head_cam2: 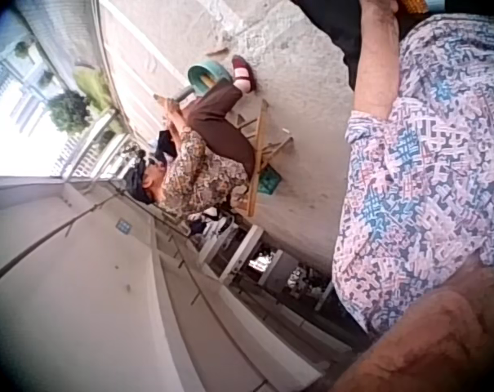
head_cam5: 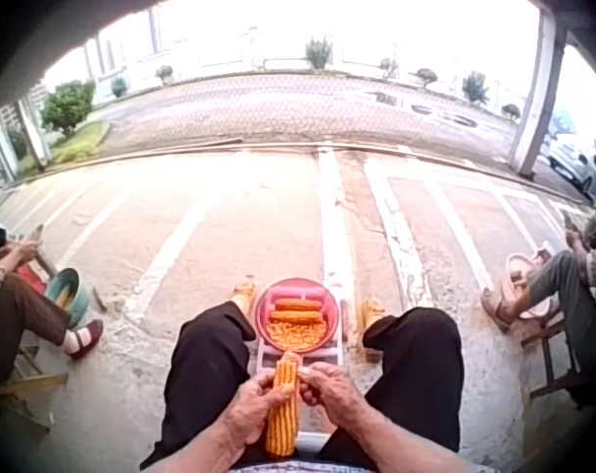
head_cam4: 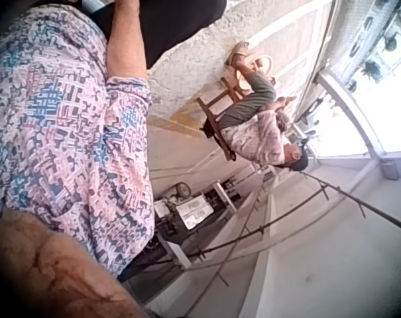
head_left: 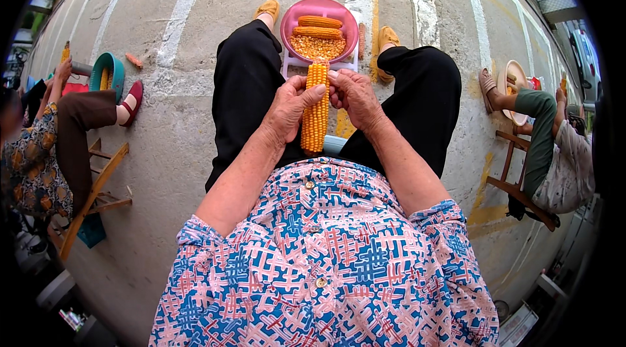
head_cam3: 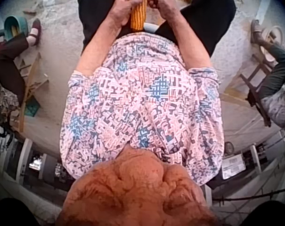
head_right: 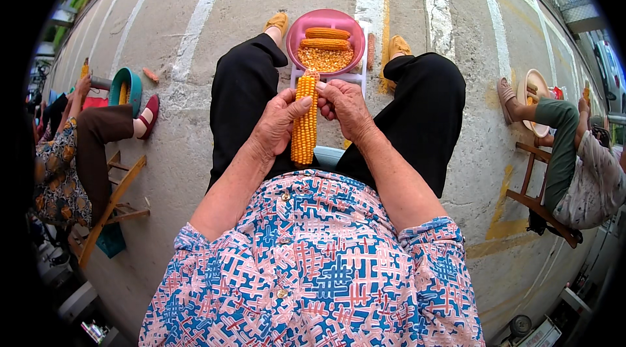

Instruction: The person shells corn by hand, rubbing kernels off a cob and letting them fall into a bowl.

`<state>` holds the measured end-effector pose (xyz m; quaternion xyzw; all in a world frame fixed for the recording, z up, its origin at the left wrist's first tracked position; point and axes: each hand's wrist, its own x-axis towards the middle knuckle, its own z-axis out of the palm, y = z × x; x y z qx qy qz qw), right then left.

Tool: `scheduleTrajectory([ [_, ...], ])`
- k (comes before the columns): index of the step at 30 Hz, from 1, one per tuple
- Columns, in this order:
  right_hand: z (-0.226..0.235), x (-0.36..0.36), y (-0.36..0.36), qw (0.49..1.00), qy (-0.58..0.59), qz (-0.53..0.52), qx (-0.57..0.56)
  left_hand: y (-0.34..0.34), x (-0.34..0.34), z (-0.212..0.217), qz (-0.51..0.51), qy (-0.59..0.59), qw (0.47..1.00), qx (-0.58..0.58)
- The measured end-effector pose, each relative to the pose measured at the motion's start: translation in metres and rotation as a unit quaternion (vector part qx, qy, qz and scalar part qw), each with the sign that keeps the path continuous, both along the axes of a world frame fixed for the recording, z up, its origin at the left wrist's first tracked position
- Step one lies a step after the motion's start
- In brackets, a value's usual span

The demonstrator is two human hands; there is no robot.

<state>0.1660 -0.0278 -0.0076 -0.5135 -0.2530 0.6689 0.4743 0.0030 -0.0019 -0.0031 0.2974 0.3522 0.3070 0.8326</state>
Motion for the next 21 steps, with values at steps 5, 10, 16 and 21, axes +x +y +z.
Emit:
scheduleTrajectory([
  [5,-0.0014,0.0011,-0.0004,1.0,-0.017,0.012,0.015,-0.0008,0.0003,-0.002,0.008,0.019,1.0,0.001],
  [10,-0.0026,0.0003,0.0001,1.0,-0.018,0.015,0.017,-0.0015,0.0001,-0.0055,0.007,0.021,1.0,0.006],
  [16,-0.0067,-0.0001,-0.0021,0.998,-0.042,0.024,0.04,-0.0019,-0.0001,-0.0035,0.012,0.004,1.0,-0.001],
  [21,-0.0045,-0.0022,-0.0025,1.0,-0.01,-0.011,0.008,-0.0024,-0.0008,-0.005,0.006,0.007,1.0,0.004],
])
